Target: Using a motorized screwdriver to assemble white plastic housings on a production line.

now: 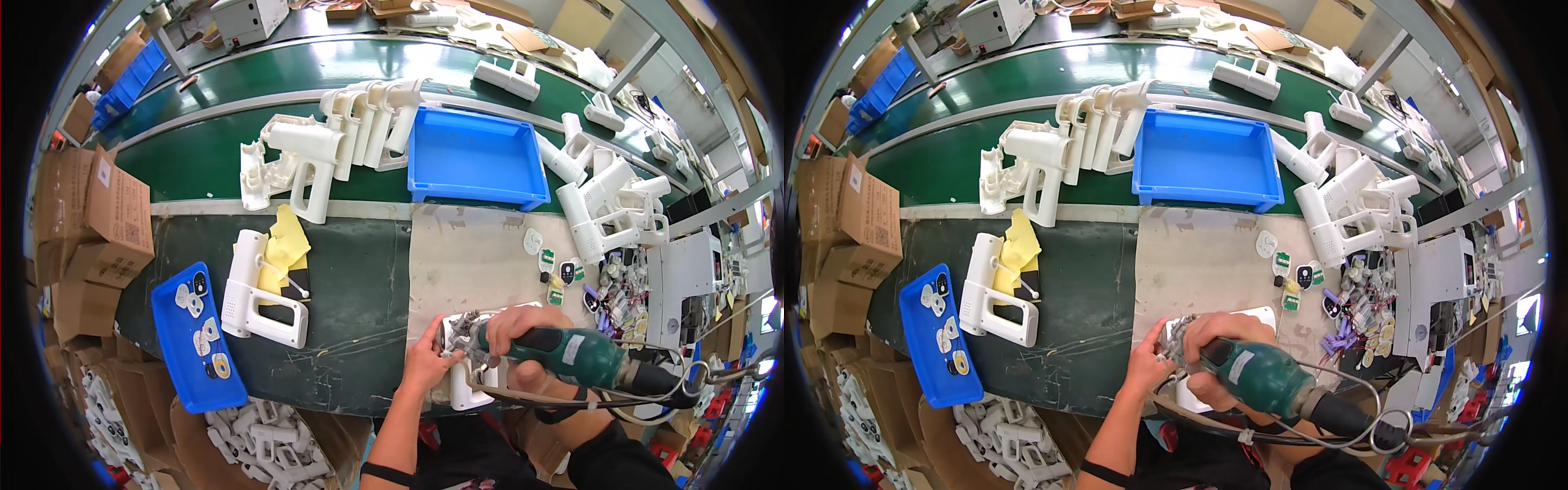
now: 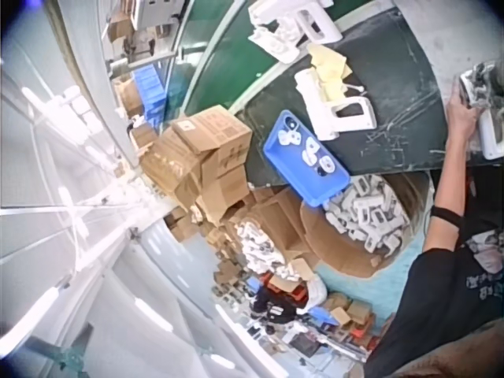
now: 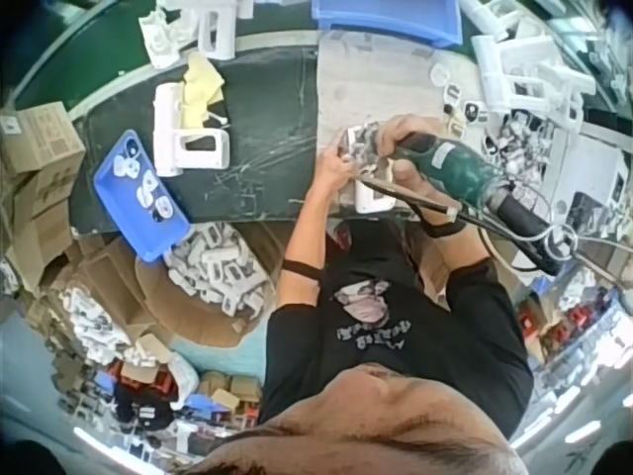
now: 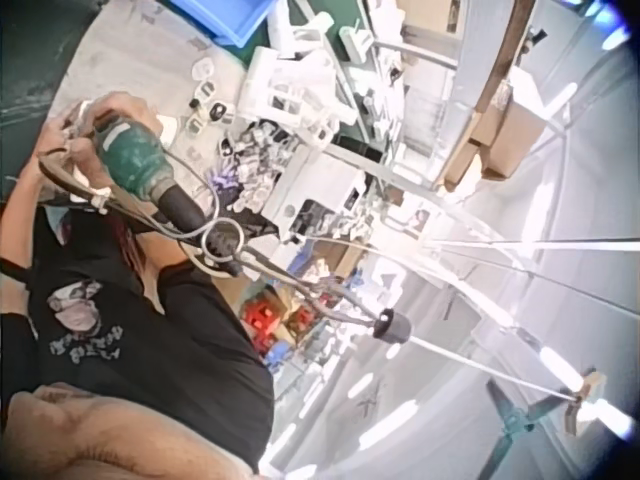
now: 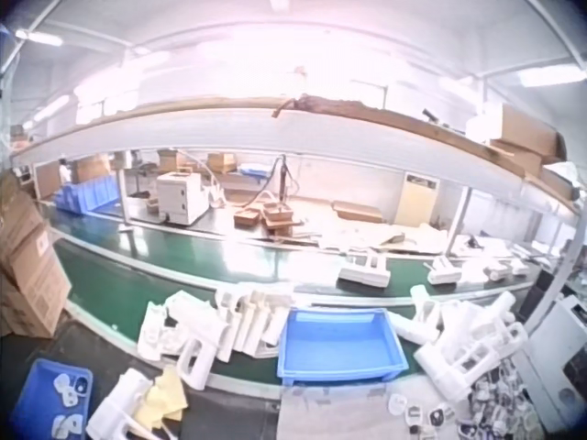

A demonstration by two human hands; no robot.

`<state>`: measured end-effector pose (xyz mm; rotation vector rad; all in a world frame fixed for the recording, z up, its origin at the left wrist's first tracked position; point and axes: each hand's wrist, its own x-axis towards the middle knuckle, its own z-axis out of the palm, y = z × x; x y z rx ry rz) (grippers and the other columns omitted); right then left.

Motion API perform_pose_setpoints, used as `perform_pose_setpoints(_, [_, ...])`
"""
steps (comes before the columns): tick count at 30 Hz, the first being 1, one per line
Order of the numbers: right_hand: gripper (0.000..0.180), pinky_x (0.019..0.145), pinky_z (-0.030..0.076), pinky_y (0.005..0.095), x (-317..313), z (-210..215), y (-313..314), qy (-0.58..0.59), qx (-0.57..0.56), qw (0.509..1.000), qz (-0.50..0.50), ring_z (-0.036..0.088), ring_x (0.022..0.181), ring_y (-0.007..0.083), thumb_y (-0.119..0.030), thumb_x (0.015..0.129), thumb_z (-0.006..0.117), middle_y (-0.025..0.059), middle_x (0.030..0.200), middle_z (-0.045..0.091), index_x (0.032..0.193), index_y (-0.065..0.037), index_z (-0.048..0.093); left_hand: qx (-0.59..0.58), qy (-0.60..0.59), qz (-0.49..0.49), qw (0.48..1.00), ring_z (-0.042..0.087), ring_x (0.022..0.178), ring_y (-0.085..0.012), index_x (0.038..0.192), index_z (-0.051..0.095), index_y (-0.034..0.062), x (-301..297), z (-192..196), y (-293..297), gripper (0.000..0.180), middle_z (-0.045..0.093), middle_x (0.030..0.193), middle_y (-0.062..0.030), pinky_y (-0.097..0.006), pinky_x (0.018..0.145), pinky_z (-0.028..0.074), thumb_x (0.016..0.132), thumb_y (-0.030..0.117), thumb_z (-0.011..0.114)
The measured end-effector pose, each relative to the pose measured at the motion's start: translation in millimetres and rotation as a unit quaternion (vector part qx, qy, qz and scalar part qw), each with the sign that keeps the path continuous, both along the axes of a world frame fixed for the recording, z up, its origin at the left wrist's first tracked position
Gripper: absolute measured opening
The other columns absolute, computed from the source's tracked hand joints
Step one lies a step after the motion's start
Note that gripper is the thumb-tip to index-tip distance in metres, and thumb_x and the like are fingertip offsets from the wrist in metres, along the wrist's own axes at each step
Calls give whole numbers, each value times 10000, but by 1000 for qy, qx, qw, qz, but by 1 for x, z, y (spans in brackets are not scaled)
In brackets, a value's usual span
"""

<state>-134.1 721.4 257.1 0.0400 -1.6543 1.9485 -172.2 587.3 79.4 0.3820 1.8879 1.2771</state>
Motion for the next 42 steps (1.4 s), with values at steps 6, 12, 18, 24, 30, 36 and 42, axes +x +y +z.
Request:
perform_pose_setpoints(6, [573,535,467,335,9,3,0,33,76,994,-73,547,570,199,-525,790,672,78,686,545,984,-16,492,-21,14,-8,1000,369,546,-113,1388,410,180,1,3,-1,875,339,574,16,-254,538,364,631,301,832])
perform_pose_setpoints(12, [595,611,497,391,13,3,12,113,37,993,-3,607,638,253,-362,738,780,123,752,598,1099,25,506,-19,14,5,1000,369,542,-111,1382,424,216,2,-1,-1,849,330,590,12,-250,535,374,628,142,809])
perform_pose_setpoints(18, [602,622,502,395,14,-1,17,105,39,994,0,615,653,251,-378,739,775,123,748,605,1097,28,511,-13,26,9,1000,366,532,-111,1382,428,227,1,-4,-2,848,334,581,11,-252,526,378,628,133,804])
perform_pose_setpoints(24, [580,632,501,390,14,-1,13,81,30,996,-31,607,641,246,-388,742,769,116,730,601,1067,29,530,-6,24,8,1000,368,527,-105,1377,437,208,3,1,3,826,341,573,4,-251,522,377,638,154,803])
perform_pose_setpoints(30, [561,610,488,378,13,-6,5,101,22,994,-39,594,642,241,-397,763,748,120,745,601,1060,27,533,-11,21,17,1000,376,524,-113,1378,435,196,4,-7,-3,823,349,573,-1,-256,527,386,641,159,801])
perform_pose_setpoints(36, [578,463,446,310,9,-6,0,87,57,990,-95,543,517,196,-510,807,659,82,656,551,1003,11,503,4,26,17,1000,380,521,-120,1375,438,196,4,-6,-2,813,355,576,-8,-262,523,390,648,181,801])
perform_pose_setpoints(42, [542,556,484,366,7,-8,6,96,28,994,-37,583,580,236,-372,739,782,118,709,583,985,41,530,3,26,18,999,367,547,-98,1369,447,177,2,2,0,842,343,593,18,-239,537,373,608,160,807])
